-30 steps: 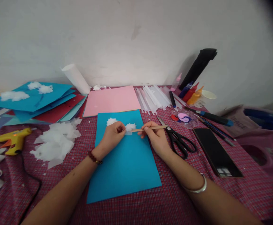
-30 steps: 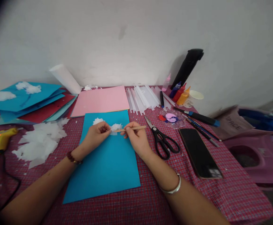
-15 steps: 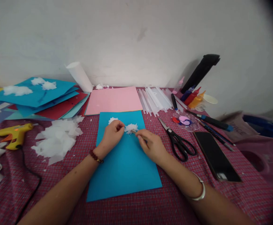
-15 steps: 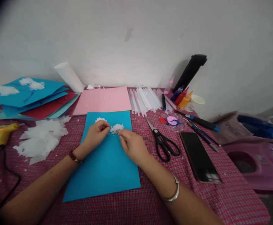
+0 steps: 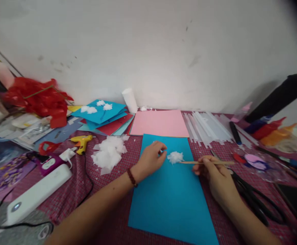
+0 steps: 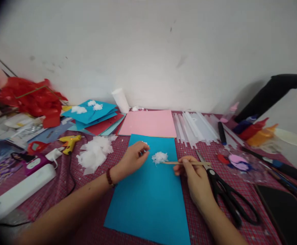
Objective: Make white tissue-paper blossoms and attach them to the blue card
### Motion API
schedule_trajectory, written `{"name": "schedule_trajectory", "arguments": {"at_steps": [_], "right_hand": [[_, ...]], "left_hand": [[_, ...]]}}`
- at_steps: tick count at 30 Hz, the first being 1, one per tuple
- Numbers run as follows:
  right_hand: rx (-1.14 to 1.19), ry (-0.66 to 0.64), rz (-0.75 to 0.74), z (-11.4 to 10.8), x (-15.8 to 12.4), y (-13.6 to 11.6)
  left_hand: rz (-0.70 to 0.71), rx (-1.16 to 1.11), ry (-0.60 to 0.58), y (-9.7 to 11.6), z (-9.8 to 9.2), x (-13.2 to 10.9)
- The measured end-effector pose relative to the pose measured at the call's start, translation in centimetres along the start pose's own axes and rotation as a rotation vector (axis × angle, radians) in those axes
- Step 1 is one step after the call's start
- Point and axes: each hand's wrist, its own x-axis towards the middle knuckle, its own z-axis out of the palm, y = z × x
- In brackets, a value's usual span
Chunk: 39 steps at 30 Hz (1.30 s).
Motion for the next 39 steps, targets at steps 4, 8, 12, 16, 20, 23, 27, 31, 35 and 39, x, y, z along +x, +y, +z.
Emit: {"name": "schedule_trajectory", "arguments": {"at_steps": [4,8,12,16,20,23,27,31,35,39], "right_hand": [[0.036,-0.046,0.050,0.1,0.7,0.3],[-0.029,-0.107,-0.005,0.6,0.6,0.0],[-0.022,-0.103,-0.015,0.6,0.6,0.0],[0.013,-0.091,0.005,0.5,0.7,0.0],[0.029,-0.104,-0.006,0.2,0.8,-0.1],[0.018,-0.125,-0.013,-0.2,1.0,-0.1],[-0.020,-0.205,0.019,-0.8,1.4,-0.4],[-0.042,-0.200,0.037,-1.1,1.6,-0.7],[-0.085,-0.209,0.036,-0.8,1.5,-1.0],[-0.108,-0.241,0.022,-0.3,1.4,-1.2]], "left_hand": [[-0.019,0.629,-0.088,-2.1,-6.3,0.8],[-0.108,1.027,-0.090,-5.5,-9.2,0.9],[-0.166,1.047,-0.074,-7.2,-9.1,1.0],[-0.242,0.786,0.054,-6.5,-10.1,1.9],[-0.345,0.286,0.181,-4.3,-11.9,2.6],[-0.429,-0.091,0.137,-2.2,-11.8,2.2],[-0.460,-0.392,-0.111,0.1,-9.3,1.4],[-0.431,-0.539,-0.456,1.3,-6.1,1.8],[-0.417,-0.623,-0.537,1.2,-3.2,2.7],[-0.411,-0.633,-0.495,-0.1,-1.5,2.7]]}}
